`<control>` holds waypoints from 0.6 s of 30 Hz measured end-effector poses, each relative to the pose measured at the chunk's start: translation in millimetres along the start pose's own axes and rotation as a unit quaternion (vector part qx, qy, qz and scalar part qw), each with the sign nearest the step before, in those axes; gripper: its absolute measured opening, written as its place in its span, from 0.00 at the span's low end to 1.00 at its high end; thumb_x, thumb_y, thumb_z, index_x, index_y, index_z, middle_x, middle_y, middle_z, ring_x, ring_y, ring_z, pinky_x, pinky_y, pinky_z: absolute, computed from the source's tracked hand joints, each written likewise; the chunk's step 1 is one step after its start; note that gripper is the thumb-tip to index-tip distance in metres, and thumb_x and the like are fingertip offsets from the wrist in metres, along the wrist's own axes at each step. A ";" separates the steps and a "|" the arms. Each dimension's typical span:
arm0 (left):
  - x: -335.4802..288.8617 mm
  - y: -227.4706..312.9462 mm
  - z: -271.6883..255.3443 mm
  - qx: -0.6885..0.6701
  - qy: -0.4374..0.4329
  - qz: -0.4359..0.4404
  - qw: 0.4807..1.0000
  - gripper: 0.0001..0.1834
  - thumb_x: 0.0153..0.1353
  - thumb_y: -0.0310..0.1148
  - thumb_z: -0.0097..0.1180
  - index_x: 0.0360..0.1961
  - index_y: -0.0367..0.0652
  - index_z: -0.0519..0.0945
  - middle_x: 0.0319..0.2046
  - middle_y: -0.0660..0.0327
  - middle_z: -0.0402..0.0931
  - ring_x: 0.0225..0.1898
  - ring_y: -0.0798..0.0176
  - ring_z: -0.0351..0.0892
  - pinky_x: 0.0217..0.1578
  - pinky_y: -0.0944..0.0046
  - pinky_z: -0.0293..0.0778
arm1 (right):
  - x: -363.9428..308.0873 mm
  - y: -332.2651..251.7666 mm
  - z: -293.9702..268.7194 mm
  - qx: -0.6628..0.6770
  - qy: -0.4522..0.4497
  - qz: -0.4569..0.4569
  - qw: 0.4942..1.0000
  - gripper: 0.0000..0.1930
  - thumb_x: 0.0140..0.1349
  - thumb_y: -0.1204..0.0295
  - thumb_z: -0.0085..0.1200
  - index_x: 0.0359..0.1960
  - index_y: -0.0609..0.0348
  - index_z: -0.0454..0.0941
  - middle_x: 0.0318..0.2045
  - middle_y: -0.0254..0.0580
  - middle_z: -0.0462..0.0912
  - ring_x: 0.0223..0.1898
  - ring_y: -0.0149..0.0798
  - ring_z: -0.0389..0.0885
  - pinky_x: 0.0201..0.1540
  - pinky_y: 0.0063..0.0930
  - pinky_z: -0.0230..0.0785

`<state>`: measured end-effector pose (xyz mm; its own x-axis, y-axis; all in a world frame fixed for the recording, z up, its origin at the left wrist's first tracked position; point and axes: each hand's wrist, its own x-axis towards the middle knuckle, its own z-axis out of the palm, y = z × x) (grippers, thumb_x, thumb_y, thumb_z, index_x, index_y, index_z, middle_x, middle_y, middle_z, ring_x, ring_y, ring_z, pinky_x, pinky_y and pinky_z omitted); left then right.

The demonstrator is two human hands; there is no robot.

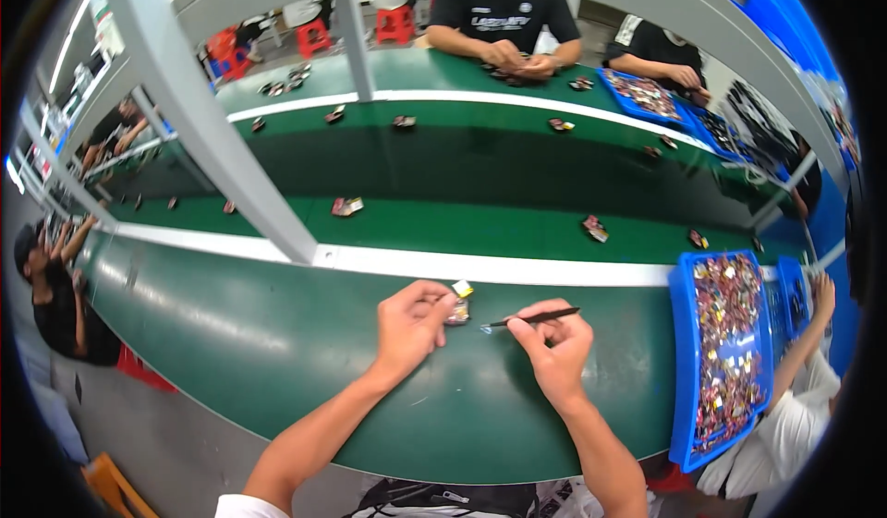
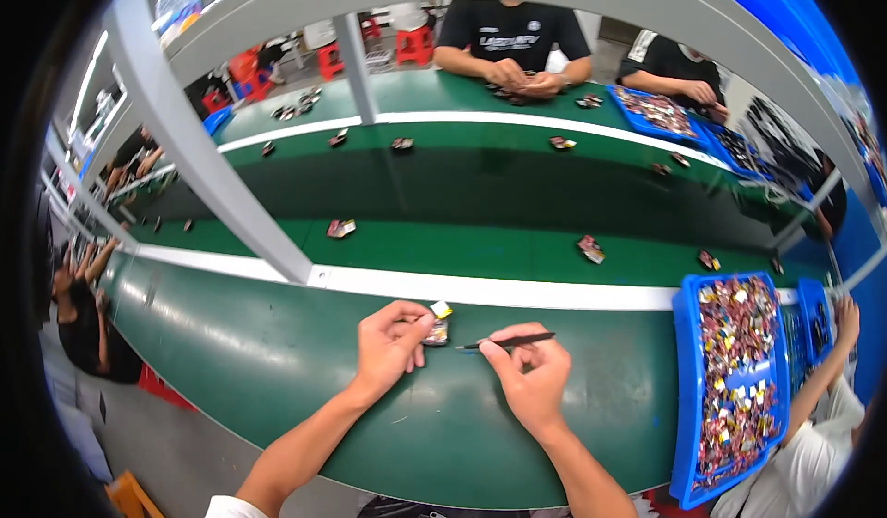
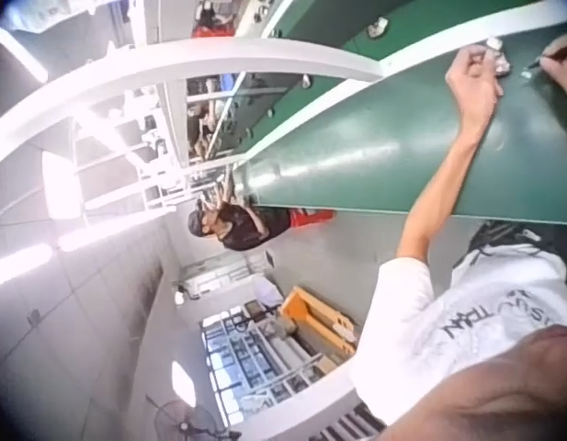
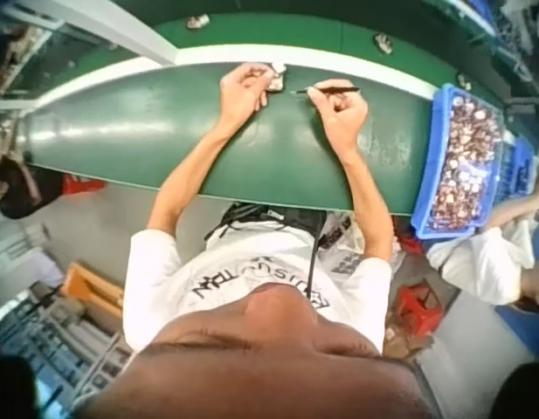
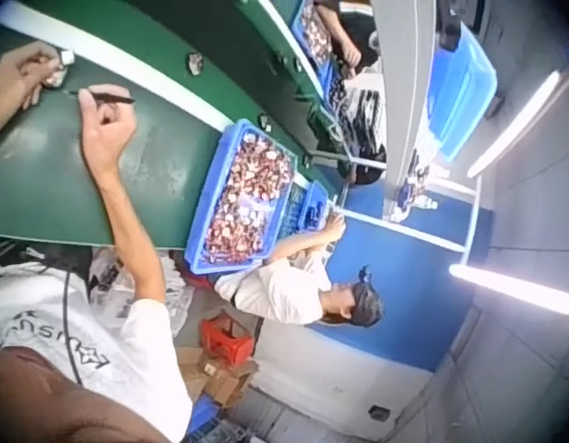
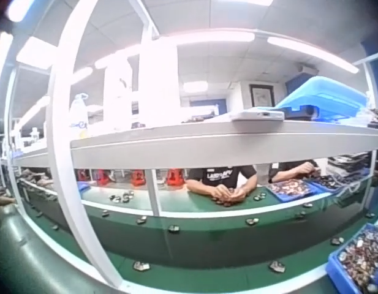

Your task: Assembling small electronic components using tweezers and a marker on a factory production line.

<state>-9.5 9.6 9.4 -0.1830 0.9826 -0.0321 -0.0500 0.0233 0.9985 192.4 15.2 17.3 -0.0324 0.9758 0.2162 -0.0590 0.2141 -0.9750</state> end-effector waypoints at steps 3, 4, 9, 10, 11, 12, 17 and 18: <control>1.4 -1.8 2.7 -0.006 -0.008 0.010 1.000 0.07 0.66 0.26 0.61 0.40 0.31 0.82 0.26 0.58 0.83 0.16 0.75 0.74 0.15 0.73 0.66 | -3.3 -0.4 4.1 -0.033 -0.009 -0.012 0.999 0.07 0.58 0.83 0.66 0.35 0.65 0.80 0.30 0.36 0.86 0.19 0.14 0.66 0.22 0.12 0.55; 1.6 -2.2 3.8 -0.011 -0.019 0.022 1.000 0.07 0.65 0.25 0.61 0.40 0.31 0.82 0.27 0.58 0.83 0.17 0.75 0.74 0.15 0.73 0.67 | -4.5 0.8 4.6 -0.041 -0.012 -0.019 0.999 0.07 0.58 0.83 0.66 0.36 0.65 0.80 0.32 0.38 0.88 0.19 0.15 0.66 0.22 0.12 0.56; 0.1 -5.4 3.3 0.003 -0.030 0.045 0.999 0.07 0.67 0.26 0.61 0.42 0.31 0.81 0.27 0.58 0.83 0.17 0.75 0.74 0.13 0.74 0.63 | -6.4 6.5 8.6 -0.035 -0.023 -0.001 0.999 0.08 0.58 0.83 0.66 0.38 0.65 0.80 0.34 0.41 0.88 0.18 0.14 0.64 0.21 0.12 0.55; 0.1 -5.1 3.6 0.002 -0.028 0.044 0.999 0.07 0.67 0.26 0.61 0.42 0.31 0.81 0.27 0.58 0.83 0.17 0.75 0.74 0.13 0.74 0.63 | -6.8 6.4 8.0 -0.040 -0.019 0.001 0.999 0.08 0.59 0.83 0.66 0.38 0.65 0.80 0.33 0.41 0.88 0.18 0.14 0.63 0.21 0.13 0.54; 0.0 -4.1 4.5 0.000 -0.031 0.044 0.999 0.07 0.67 0.26 0.60 0.42 0.31 0.81 0.27 0.58 0.83 0.17 0.75 0.74 0.13 0.74 0.64 | -7.1 6.4 7.6 -0.045 -0.015 0.002 0.999 0.09 0.59 0.83 0.65 0.39 0.65 0.80 0.33 0.40 0.88 0.18 0.14 0.63 0.21 0.13 0.54; -0.3 -3.2 5.0 -0.001 -0.035 0.044 0.998 0.08 0.67 0.26 0.60 0.43 0.31 0.81 0.27 0.58 0.83 0.17 0.75 0.74 0.13 0.74 0.64 | -7.3 6.4 7.7 -0.045 -0.016 0.003 0.999 0.09 0.59 0.83 0.65 0.39 0.65 0.80 0.33 0.40 0.88 0.18 0.14 0.63 0.21 0.13 0.54; 0.2 -4.7 3.9 -0.019 -0.048 0.029 0.998 0.08 0.68 0.26 0.60 0.43 0.31 0.81 0.27 0.59 0.83 0.17 0.75 0.74 0.13 0.74 0.65 | -6.3 7.5 6.0 -0.060 -0.007 0.009 0.998 0.09 0.59 0.82 0.67 0.39 0.66 0.81 0.31 0.37 0.87 0.18 0.14 0.62 0.21 0.12 0.53; 0.2 -4.9 4.0 -0.025 -0.053 0.030 0.998 0.08 0.68 0.25 0.59 0.43 0.31 0.81 0.26 0.59 0.83 0.17 0.75 0.74 0.14 0.74 0.65 | -6.0 7.3 6.1 -0.060 -0.006 0.009 0.998 0.09 0.59 0.82 0.67 0.39 0.66 0.81 0.31 0.37 0.87 0.18 0.14 0.62 0.21 0.12 0.53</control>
<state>-5.4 10.5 4.8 -0.0819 0.9960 0.0347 -0.0914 -0.0421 0.9949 186.0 10.6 9.2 -0.0450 0.9791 0.1984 0.0622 0.2010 -0.9776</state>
